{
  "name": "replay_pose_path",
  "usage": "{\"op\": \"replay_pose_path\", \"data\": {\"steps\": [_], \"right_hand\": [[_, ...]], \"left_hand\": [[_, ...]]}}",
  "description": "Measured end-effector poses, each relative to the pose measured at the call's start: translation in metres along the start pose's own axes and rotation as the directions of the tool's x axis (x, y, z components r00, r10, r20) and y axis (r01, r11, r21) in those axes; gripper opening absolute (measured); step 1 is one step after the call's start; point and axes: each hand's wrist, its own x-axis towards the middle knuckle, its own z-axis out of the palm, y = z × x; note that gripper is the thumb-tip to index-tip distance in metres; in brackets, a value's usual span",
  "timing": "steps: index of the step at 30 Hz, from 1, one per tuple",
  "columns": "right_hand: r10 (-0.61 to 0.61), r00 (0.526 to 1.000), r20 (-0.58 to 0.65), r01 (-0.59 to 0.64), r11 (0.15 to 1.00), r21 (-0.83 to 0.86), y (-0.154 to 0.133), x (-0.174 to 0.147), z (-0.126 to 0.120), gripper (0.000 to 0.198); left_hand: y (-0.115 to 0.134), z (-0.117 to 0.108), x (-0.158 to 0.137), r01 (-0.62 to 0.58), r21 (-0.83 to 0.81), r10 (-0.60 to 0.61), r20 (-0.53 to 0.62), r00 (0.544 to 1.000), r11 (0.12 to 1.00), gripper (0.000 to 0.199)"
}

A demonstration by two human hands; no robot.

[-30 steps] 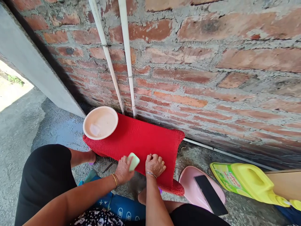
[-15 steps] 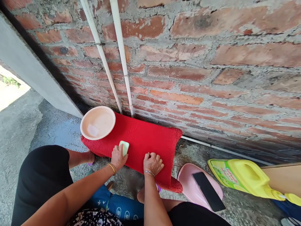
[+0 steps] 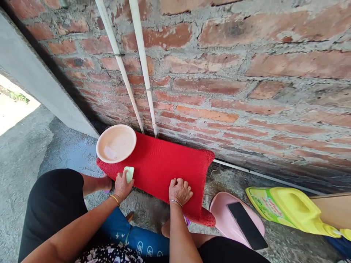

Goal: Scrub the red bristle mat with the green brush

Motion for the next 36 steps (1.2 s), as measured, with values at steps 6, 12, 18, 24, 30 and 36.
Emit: {"op": "replay_pose_path", "data": {"steps": [6, 12, 18, 24, 30, 36], "right_hand": [[-0.011, 0.999, -0.030, 0.012, 1.000, 0.007, 0.000, 0.000, 0.001, 0.024], [-0.018, 0.998, -0.052, 0.017, 1.000, -0.007, 0.000, -0.001, 0.002, 0.024], [-0.007, 1.000, -0.014, 0.007, 1.000, 0.012, 0.000, -0.001, 0.001, 0.024], [-0.015, 0.999, -0.039, 0.015, 1.000, 0.005, 0.000, -0.001, 0.001, 0.023], [-0.008, 1.000, -0.019, 0.007, 1.000, -0.025, -0.001, 0.000, 0.000, 0.024], [0.003, 1.000, 0.013, -0.003, 1.000, -0.030, -0.001, 0.000, -0.001, 0.024]], "left_hand": [[0.030, 0.034, -0.050, -0.399, -0.020, 0.395, 0.186, 0.900, 0.917, 0.063], [0.007, 0.023, -0.034, -0.304, -0.042, 0.306, 0.102, 0.946, 0.952, 0.060], [-0.036, -0.010, 0.021, 0.236, 0.003, -0.235, -0.095, 0.967, 0.972, 0.055], [-0.001, 0.020, -0.022, -0.173, -0.027, 0.174, 0.072, 0.982, 0.985, 0.055], [0.033, 0.025, -0.030, -0.363, -0.068, 0.369, 0.132, 0.920, 0.929, 0.058], [0.051, 0.004, 0.013, -0.099, 0.012, 0.098, 0.057, 0.994, 0.995, 0.055]]}}
